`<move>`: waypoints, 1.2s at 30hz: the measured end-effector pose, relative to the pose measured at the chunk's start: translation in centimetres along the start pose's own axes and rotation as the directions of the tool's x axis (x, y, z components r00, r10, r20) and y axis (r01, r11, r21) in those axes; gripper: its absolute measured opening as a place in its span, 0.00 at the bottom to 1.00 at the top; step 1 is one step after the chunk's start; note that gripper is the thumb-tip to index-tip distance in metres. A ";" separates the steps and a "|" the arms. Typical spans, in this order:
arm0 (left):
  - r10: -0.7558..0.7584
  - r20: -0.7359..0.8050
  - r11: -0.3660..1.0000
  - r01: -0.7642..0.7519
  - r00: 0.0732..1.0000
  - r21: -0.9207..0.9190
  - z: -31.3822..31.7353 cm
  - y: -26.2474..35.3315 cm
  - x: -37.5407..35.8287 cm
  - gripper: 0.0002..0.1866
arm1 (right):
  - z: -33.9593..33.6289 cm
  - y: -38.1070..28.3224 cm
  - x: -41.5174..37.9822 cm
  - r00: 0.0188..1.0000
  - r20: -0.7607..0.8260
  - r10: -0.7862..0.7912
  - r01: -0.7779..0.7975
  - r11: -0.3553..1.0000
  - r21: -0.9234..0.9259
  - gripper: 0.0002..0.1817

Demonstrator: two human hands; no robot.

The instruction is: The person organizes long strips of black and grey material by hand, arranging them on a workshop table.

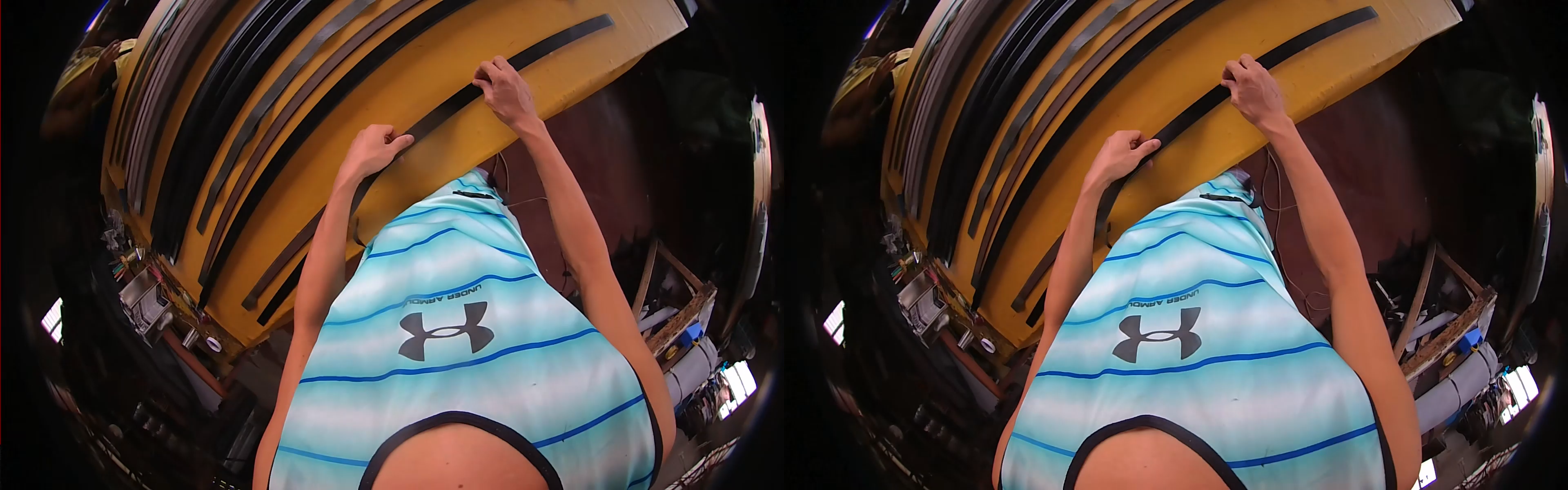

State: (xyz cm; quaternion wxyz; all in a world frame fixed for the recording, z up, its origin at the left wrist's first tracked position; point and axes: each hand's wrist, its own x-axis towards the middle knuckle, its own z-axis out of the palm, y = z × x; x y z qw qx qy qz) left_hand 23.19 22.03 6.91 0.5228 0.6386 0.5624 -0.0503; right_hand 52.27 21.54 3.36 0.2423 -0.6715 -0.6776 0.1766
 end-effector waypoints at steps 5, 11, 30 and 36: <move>-0.057 -0.092 0.995 0.048 0.994 -0.089 1.3 -0.7 -0.2 0.20 | 0.9 -0.6 -0.7 0.998 -0.004 -0.060 0.060 0.996 0.065 0.07; -0.070 -0.115 0.994 0.060 0.991 -0.093 1.7 -1.2 0.3 0.21 | 1.1 -1.3 -1.3 0.989 0.029 -0.142 0.142 0.990 0.005 0.21; -0.111 -0.145 0.994 0.108 0.983 -0.026 1.6 -1.0 0.0 0.19 | 2.2 -4.2 -1.4 0.979 0.204 0.014 -0.046 0.987 0.152 0.09; -0.138 -0.165 0.990 0.139 0.977 -0.008 1.8 -0.1 -0.1 0.19 | 1.7 -4.3 -1.5 0.979 0.204 0.007 -0.051 0.977 0.207 0.07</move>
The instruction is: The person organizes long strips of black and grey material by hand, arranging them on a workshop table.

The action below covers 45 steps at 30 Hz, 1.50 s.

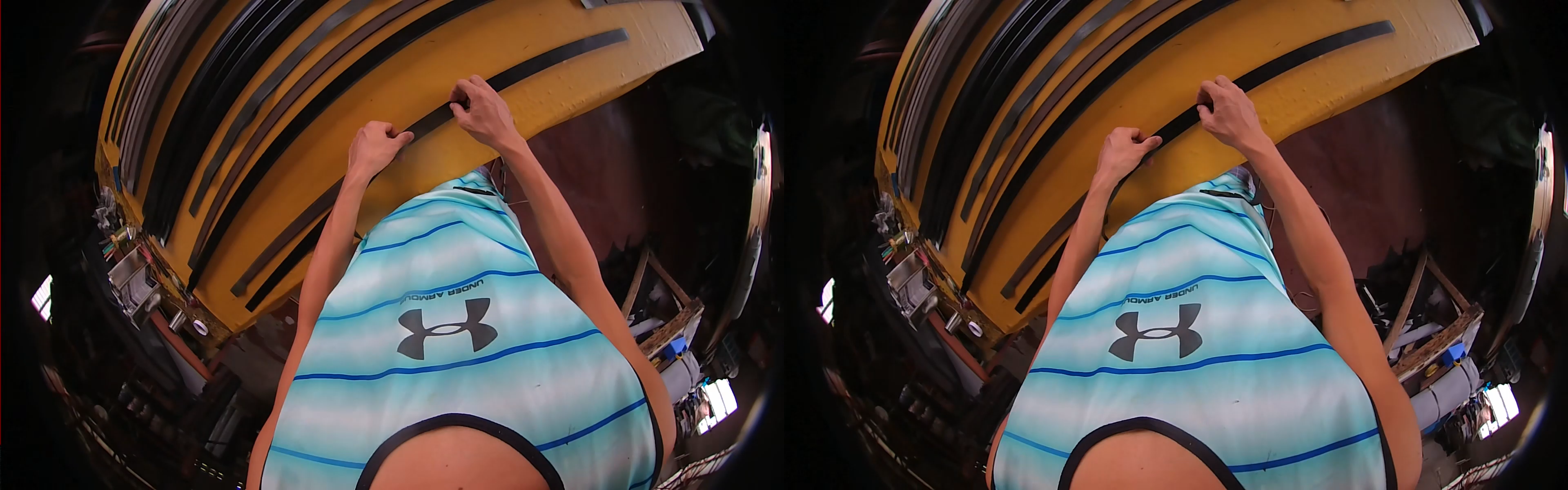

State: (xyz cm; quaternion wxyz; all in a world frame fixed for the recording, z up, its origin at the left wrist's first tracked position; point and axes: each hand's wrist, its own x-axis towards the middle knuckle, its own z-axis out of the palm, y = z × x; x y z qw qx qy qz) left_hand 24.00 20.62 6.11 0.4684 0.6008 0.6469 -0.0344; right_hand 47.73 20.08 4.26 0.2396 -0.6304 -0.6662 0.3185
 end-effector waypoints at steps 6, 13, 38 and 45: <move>-0.018 -0.006 1.000 0.018 1.000 -0.001 0.0 -0.5 0.0 0.19 | 0.3 -0.2 0.0 1.000 0.005 -0.012 0.012 1.000 0.000 0.13; -0.042 0.003 0.999 0.042 0.999 -0.023 0.0 -0.9 0.0 0.20 | 0.8 0.0 0.1 1.000 0.008 -0.001 0.001 1.000 -0.028 0.17; 0.004 -0.022 1.000 -0.004 1.000 0.003 1.3 -1.1 0.0 0.19 | 0.2 -0.5 -0.4 0.998 -0.012 -0.059 0.057 0.990 -0.127 0.23; -0.048 0.046 0.997 0.050 0.998 -0.064 0.7 -0.5 -0.4 0.19 | -0.5 -1.3 -0.2 0.999 0.047 0.010 -0.006 0.996 -0.085 0.23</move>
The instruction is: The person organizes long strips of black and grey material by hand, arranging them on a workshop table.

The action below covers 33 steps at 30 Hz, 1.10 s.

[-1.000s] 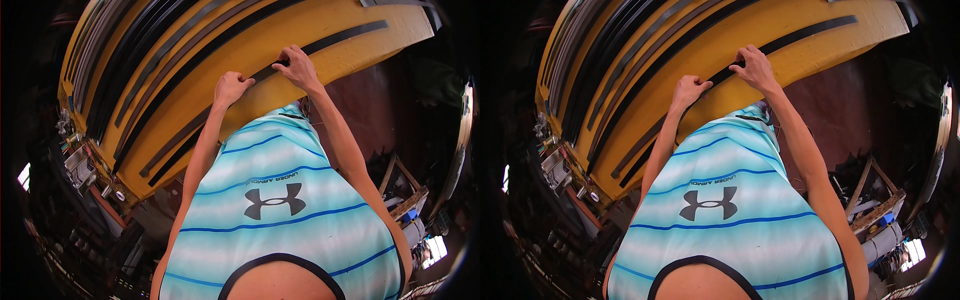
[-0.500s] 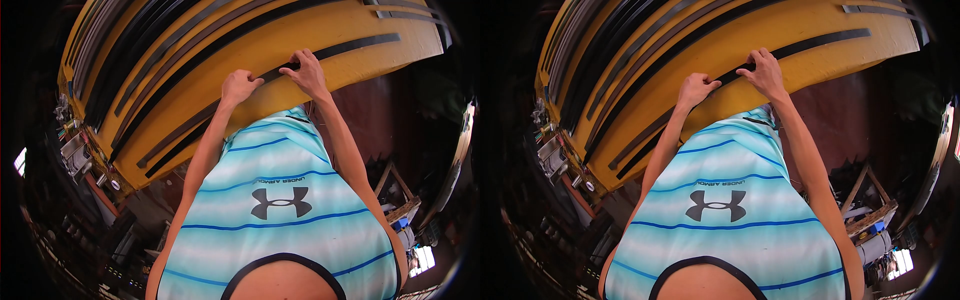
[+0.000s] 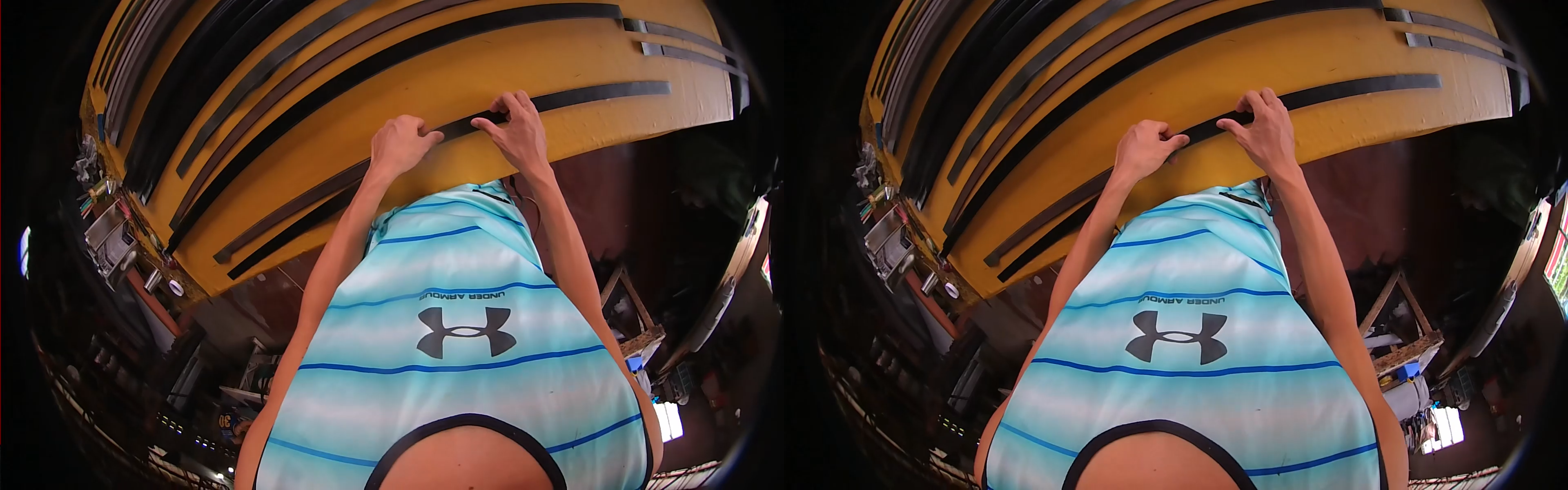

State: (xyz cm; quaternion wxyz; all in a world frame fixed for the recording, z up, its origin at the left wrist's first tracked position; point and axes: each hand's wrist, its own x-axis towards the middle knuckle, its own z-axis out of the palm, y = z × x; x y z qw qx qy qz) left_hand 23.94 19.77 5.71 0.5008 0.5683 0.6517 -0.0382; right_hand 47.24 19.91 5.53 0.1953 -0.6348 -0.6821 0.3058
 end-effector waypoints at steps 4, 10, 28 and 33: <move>-0.054 0.044 0.998 0.056 0.998 -0.041 -0.4 0.4 -0.2 0.18 | 0.0 -0.2 0.0 1.000 0.015 0.011 -0.011 0.999 -0.034 0.21; -0.027 0.038 1.000 0.028 0.999 -0.015 -0.6 0.3 -0.2 0.19 | 1.7 -1.1 -0.6 0.996 0.028 -0.087 0.088 0.995 -0.051 0.11; 0.071 0.019 0.996 -0.070 0.997 -0.062 -1.1 -0.9 1.2 0.17 | 2.5 -0.9 0.3 0.991 0.041 -0.126 0.121 0.985 0.123 0.16; 0.031 0.028 0.999 -0.032 0.999 0.034 -1.3 -0.6 1.3 0.19 | 2.9 -0.8 0.4 0.989 0.012 -0.150 0.149 0.985 0.084 0.18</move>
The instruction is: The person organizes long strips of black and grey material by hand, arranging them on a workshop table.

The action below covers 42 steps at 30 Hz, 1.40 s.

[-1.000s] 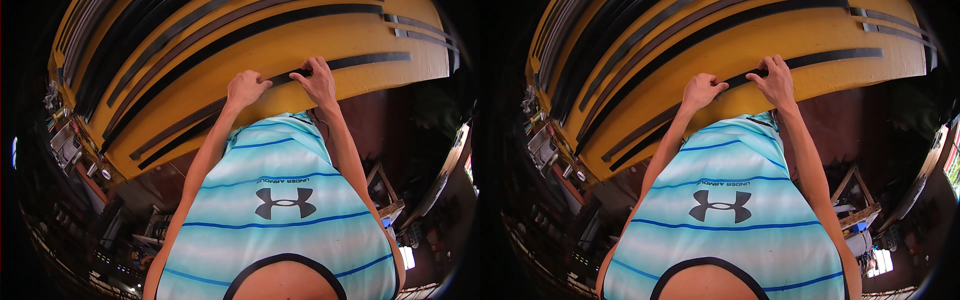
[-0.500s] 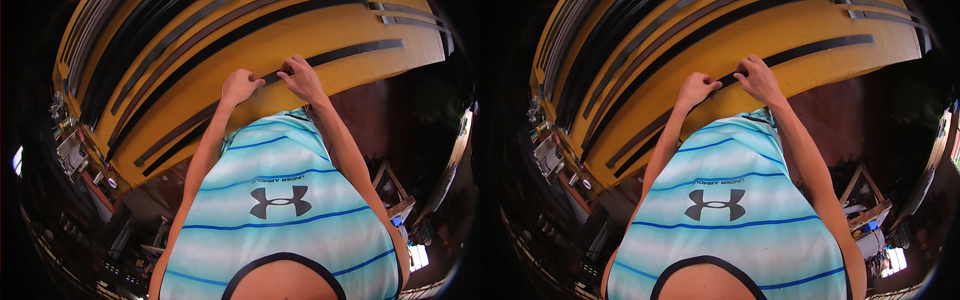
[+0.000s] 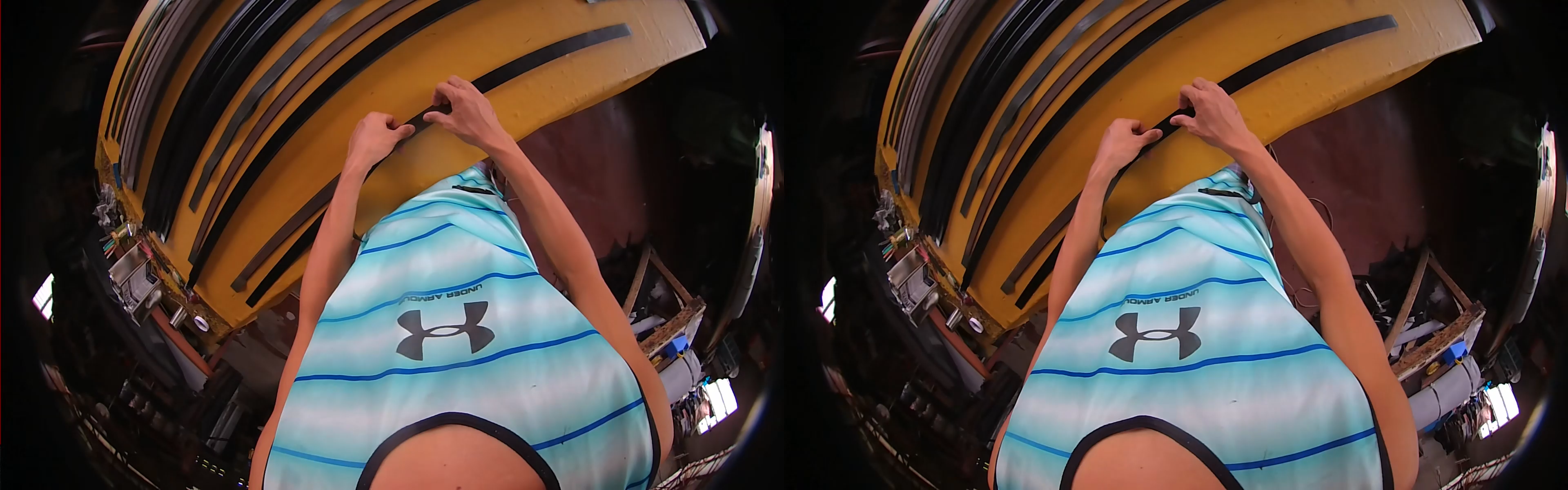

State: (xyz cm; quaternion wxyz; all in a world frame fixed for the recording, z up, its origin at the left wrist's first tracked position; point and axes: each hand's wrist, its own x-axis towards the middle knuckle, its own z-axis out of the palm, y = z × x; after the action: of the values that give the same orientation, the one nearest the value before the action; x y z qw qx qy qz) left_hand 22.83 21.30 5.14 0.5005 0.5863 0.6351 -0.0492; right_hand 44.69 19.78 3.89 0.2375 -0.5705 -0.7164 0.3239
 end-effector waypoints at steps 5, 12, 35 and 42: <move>0.007 -0.031 1.000 -0.006 1.000 0.024 0.1 0.2 -0.2 0.19 | 0.4 0.1 -0.2 1.000 -0.021 -0.022 0.021 1.000 -0.015 0.18; -0.005 -0.033 1.000 0.006 0.999 0.011 0.3 0.2 -0.2 0.19 | 0.6 -0.1 -0.3 0.998 -0.004 -0.057 0.056 0.993 -0.100 0.16; -0.059 -0.138 0.968 0.091 0.989 0.234 0.4 1.1 -0.5 0.26 | 0.9 -2.1 0.9 0.979 0.135 0.151 -0.151 0.988 -0.011 0.14; -0.112 -0.071 0.986 0.120 0.991 0.119 -1.0 -1.3 -3.0 0.26 | 3.0 -2.2 -1.1 0.984 0.001 -0.176 0.172 0.962 -0.211 0.14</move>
State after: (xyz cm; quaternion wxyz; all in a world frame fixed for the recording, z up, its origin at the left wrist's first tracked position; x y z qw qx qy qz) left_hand 20.62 19.46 7.02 0.4389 0.5795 0.6796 -0.0985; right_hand 41.30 17.82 3.50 0.2098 -0.5300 -0.7918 0.2192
